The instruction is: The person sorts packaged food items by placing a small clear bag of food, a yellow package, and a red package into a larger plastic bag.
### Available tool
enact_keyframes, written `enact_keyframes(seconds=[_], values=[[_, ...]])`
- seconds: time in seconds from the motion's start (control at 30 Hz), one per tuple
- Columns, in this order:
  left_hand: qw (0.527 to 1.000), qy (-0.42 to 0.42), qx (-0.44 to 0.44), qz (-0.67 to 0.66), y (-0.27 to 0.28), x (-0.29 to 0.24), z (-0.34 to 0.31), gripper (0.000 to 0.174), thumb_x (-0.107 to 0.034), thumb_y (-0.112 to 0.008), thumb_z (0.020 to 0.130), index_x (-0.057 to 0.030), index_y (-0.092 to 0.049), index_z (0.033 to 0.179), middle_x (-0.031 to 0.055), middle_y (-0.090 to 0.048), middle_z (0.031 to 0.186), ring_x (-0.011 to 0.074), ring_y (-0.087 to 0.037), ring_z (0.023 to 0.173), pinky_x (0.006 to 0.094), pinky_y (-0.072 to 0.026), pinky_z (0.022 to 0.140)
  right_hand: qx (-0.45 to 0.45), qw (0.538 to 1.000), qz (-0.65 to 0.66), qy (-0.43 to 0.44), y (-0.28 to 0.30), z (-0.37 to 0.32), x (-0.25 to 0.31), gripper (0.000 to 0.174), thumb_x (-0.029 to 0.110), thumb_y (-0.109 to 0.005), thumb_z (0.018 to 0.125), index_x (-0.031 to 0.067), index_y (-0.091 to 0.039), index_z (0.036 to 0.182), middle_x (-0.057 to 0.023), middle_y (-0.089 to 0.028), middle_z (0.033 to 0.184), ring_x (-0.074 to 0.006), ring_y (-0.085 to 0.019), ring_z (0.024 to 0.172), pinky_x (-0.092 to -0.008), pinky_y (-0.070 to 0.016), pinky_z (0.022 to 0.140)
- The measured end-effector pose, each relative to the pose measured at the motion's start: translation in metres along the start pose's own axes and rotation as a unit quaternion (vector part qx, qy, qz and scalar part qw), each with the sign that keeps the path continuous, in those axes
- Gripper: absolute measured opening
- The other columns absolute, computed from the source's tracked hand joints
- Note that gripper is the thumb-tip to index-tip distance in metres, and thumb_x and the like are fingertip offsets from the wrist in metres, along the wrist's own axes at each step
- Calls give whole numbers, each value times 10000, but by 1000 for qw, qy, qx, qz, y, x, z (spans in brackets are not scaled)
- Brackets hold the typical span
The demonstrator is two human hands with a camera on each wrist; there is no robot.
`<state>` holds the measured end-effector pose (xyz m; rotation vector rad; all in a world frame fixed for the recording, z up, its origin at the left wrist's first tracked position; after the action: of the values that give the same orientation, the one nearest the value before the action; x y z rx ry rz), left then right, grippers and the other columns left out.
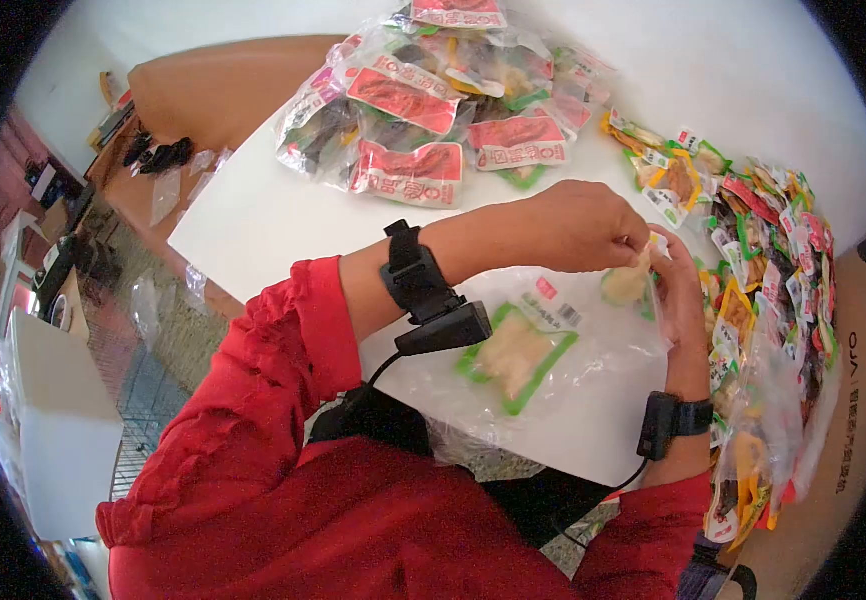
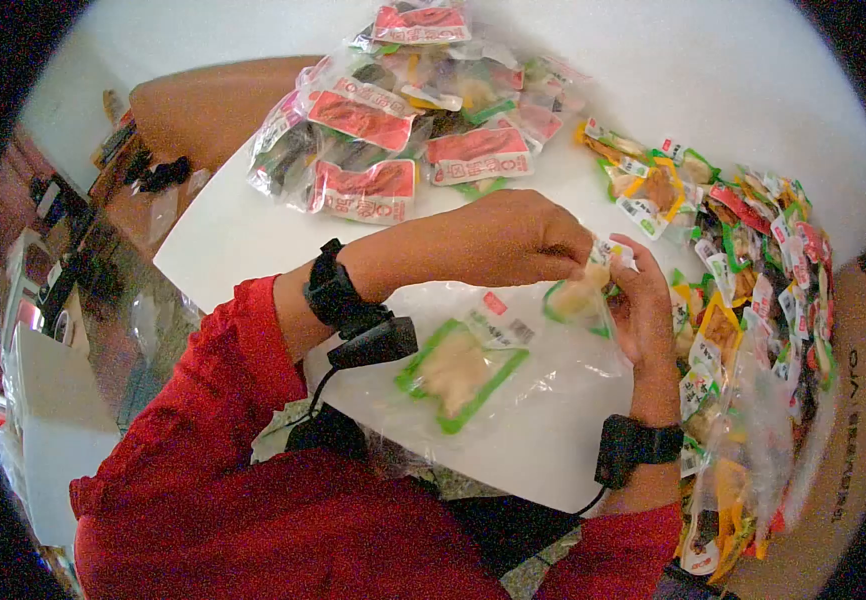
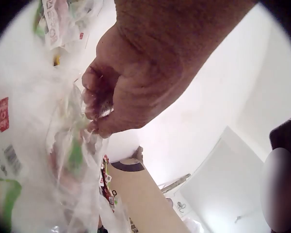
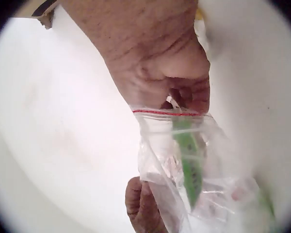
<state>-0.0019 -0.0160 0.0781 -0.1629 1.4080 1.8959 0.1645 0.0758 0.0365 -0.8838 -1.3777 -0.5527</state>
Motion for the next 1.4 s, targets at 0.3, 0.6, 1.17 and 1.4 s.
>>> enact_keyframes(seconds=[0.3,0.6,1.17,1.4], values=[[996,-20,-90,-13,-15,13,1,147,-202,-534,783,-57,-561,788,130,-565,716,307,-554,652,369,-430,579,85,995,-35,-26,-7,-5,-14,339,208,-516,818,44,-448,1107,-67,-558,908,-146,-569,694,-283,-499,575],[988,-23,-131,-73,-10,22,6,132,-166,-556,788,-34,-552,783,105,-546,670,195,-530,605,301,-427,573,328,931,40,-158,-24,-17,-26,515,289,-518,799,51,-384,1235,-105,-547,1074,-206,-548,940,-319,-481,693],[965,107,-179,-157,-36,52,5,149,-167,-539,742,-26,-579,769,140,-583,688,274,-565,616,353,-432,573,44,994,-86,42,6,6,-25,207,154,-447,855,22,-531,990,-64,-588,820,-110,-549,703,-226,-457,607],[926,140,-209,-283,-45,86,-2,159,-148,-526,788,4,-562,758,70,-546,606,130,-509,558,280,-415,532,-16,983,-180,12,8,15,-19,220,117,-442,839,29,-516,1026,-67,-574,858,-109,-528,653,-213,-420,553]])
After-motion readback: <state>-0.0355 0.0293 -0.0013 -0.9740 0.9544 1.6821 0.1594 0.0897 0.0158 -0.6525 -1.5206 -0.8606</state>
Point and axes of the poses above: each hand's wrist, its own z-axis towards the middle knuckle, its own y-axis out of the back of the hand, x = y × z, the point moved 1 cm from there along z, towards the middle knuckle
